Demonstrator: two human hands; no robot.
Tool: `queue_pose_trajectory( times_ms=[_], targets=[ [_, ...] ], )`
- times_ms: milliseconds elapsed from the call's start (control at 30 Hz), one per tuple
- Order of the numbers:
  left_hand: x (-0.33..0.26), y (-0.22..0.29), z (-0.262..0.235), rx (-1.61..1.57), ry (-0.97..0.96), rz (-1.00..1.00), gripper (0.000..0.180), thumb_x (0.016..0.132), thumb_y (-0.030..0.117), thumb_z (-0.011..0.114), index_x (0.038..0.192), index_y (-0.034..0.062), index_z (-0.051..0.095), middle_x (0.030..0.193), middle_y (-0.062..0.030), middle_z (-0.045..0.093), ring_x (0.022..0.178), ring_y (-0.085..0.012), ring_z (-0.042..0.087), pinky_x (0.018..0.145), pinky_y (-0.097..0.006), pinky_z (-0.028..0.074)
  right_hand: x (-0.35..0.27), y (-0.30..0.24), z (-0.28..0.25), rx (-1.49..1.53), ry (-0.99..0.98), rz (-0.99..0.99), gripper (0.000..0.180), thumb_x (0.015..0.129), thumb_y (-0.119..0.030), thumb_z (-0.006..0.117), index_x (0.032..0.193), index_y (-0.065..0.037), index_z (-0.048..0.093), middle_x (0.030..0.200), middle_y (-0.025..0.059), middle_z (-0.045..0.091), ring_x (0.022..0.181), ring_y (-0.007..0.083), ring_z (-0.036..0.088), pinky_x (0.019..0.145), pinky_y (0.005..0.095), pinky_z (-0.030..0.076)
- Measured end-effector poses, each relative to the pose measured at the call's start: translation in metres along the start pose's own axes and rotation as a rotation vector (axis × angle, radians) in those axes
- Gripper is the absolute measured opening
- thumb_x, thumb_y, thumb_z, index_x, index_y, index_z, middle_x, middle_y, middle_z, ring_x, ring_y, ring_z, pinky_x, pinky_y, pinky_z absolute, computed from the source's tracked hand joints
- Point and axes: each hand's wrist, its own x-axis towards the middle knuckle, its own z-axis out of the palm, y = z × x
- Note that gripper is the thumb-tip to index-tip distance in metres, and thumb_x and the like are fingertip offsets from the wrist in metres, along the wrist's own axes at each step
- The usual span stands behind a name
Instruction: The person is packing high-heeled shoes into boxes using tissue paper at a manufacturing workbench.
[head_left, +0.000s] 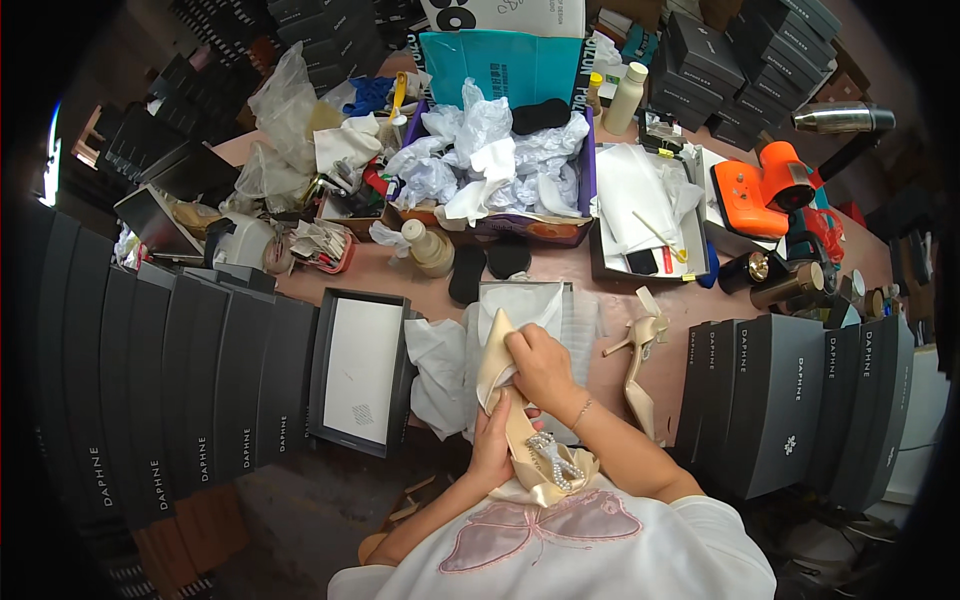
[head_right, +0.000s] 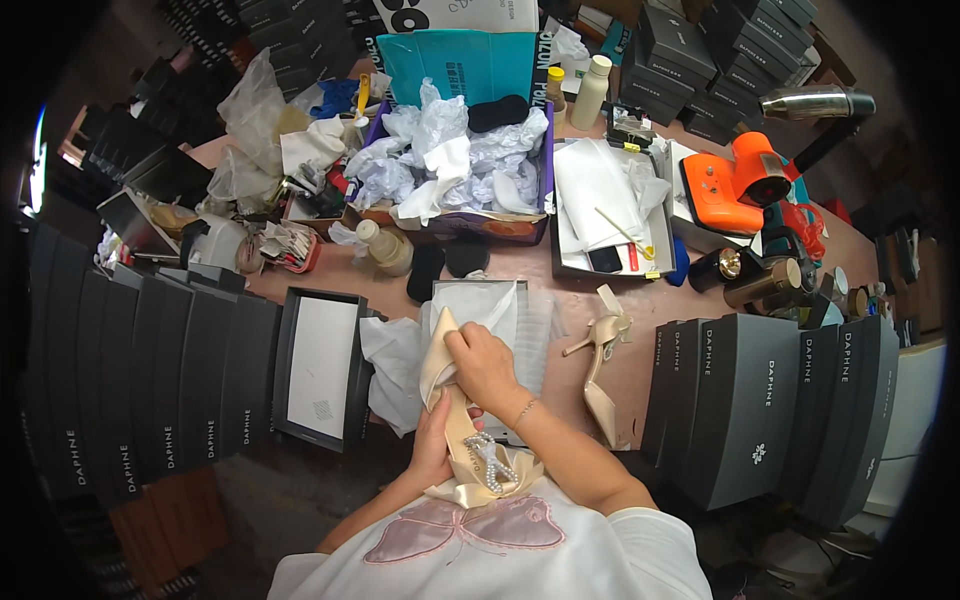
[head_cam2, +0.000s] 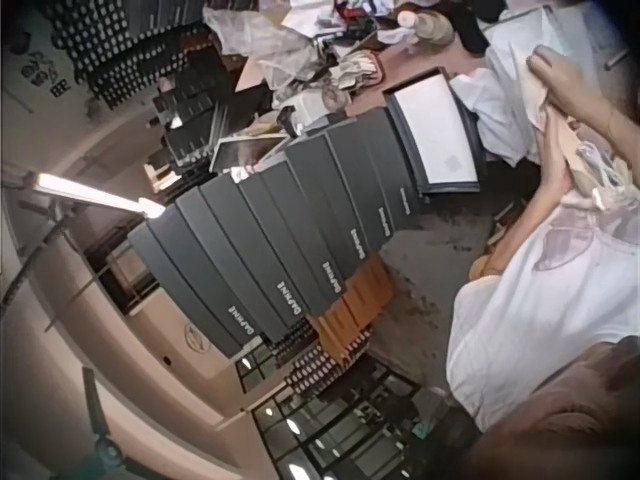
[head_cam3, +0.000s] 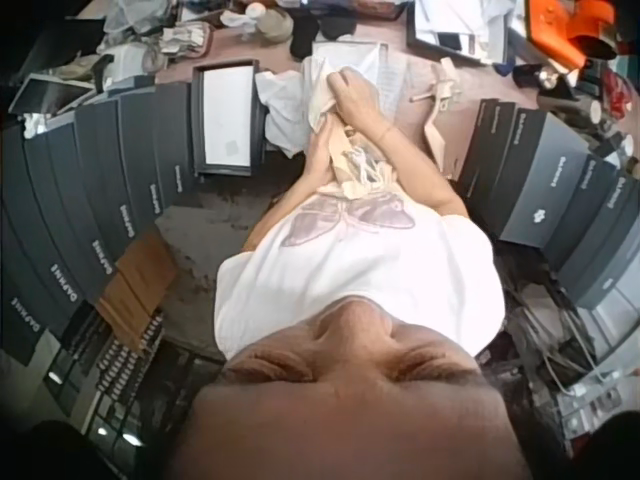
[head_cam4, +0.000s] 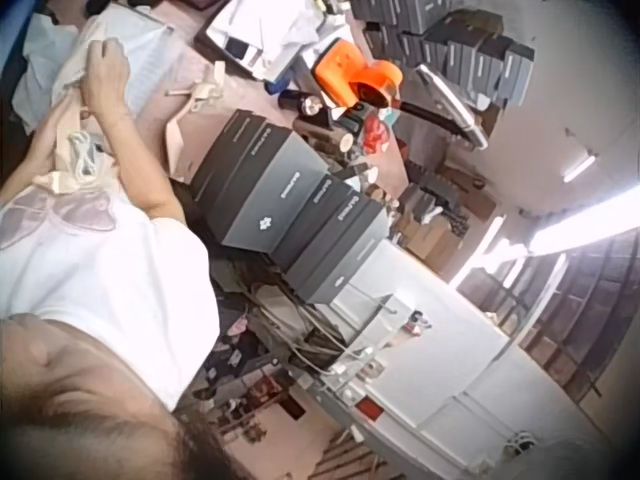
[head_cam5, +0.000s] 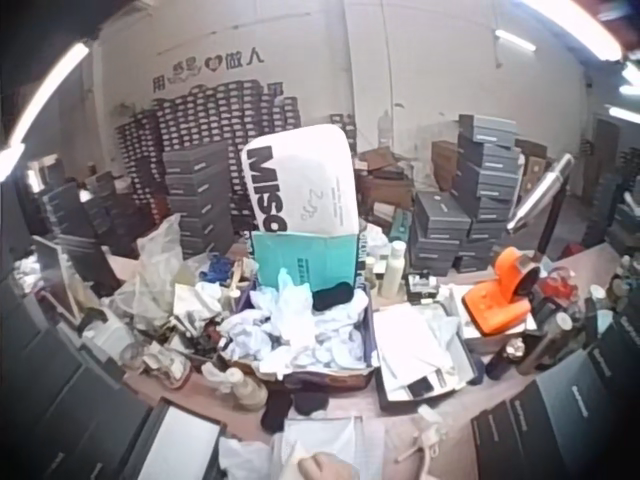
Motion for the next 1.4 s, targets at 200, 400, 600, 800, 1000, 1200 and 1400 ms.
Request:
queue_pose_trajectory(
  times_ms=[200, 400, 600, 800, 1000, 1200, 1400],
  targets=[
    [0.007, 0.003, -0.025, -0.173, 0.050, -0.185, 0.043, 0.096, 0.044, 0.047, 0.113, 0.0051, 0.051, 0.090, -0.0078, 0.059, 0.079, -0.0154, 0.060, 0.065, -0.030, 0.054, -0.001, 0.022, -0.022, 0.357, -0.222, -0.029, 0.082, 0.072, -0.024, 0.074, 0.143, -0.013, 0.034, 0.147, 0.0268, 0.026, 0.131, 0.0431, 0.033, 0.102, 0.0459, 0.036],
    [0.040, 0.013, -0.047, -0.111, -0.171, -0.272, 0.055, 0.093, 0.055, 0.045, 0.113, 0.0047, 0.053, 0.082, -0.0091, 0.060, 0.073, -0.0165, 0.062, 0.062, -0.029, 0.053, -0.012, 0.113, 0.098, 0.771, -0.387, 0.358, 0.060, 0.082, -0.025, 0.064, 0.129, 0.005, 0.041, 0.114, 0.0310, 0.057, 0.109, 0.0400, 0.057, 0.093, 0.0397, 0.045],
    [0.075, -0.006, -0.070, -0.221, 0.069, -0.115, 0.048, 0.096, 0.046, 0.045, 0.120, 0.0046, 0.052, 0.095, -0.0094, 0.060, 0.075, -0.0238, 0.061, 0.066, -0.036, 0.053, -0.050, 0.057, 0.062, 0.373, -0.694, 0.000, 0.029, 0.080, -0.010, 0.057, 0.105, 0.002, 0.061, 0.104, 0.0238, 0.063, 0.092, 0.0356, 0.063, 0.083, 0.0417, 0.049],
    [0.086, -0.027, -0.088, -0.158, 0.157, -0.163, 0.047, 0.094, 0.044, 0.049, 0.122, 0.0053, 0.050, 0.098, -0.0098, 0.059, 0.082, -0.0244, 0.060, 0.068, -0.039, 0.052, 0.012, 0.093, 0.045, -0.091, -0.493, 0.115, 0.017, 0.080, -0.007, 0.054, 0.091, 0.001, 0.063, 0.092, 0.0213, 0.061, 0.082, 0.0372, 0.063, 0.074, 0.0450, 0.051],
    [0.081, -0.016, -0.075, -0.270, -0.015, -0.100, 0.057, 0.095, 0.042, 0.048, 0.132, -0.0010, 0.040, 0.126, -0.0185, 0.051, 0.101, -0.0270, 0.058, 0.089, -0.044, 0.051, 0.024, 0.093, 0.116, -0.115, -0.377, 0.222, 0.020, 0.079, -0.006, 0.057, 0.099, -0.001, 0.059, 0.104, 0.0226, 0.053, 0.085, 0.0370, 0.061, 0.074, 0.0450, 0.051],
    [0.084, -0.012, -0.087, -0.244, -0.083, -0.214, 0.054, 0.095, 0.044, 0.047, 0.124, -0.0013, 0.049, 0.104, -0.0179, 0.063, 0.086, -0.0233, 0.064, 0.075, -0.031, 0.055, 0.022, 0.068, -0.033, 0.233, -0.040, 0.067, 0.015, 0.077, -0.004, 0.061, 0.092, -0.004, 0.061, 0.096, 0.0161, 0.053, 0.082, 0.0328, 0.057, 0.073, 0.0398, 0.049],
    [0.044, 0.014, -0.028, -0.300, -0.197, -0.179, 0.047, 0.092, 0.045, 0.054, 0.117, 0.0049, 0.053, 0.097, -0.0104, 0.062, 0.083, -0.0217, 0.061, 0.073, -0.036, 0.053, -0.015, -0.008, -0.029, 0.382, -0.090, -0.262, 0.023, 0.076, -0.007, 0.065, 0.099, -0.007, 0.060, 0.099, 0.0114, 0.056, 0.092, 0.0314, 0.054, 0.079, 0.0372, 0.048]
  ],
)
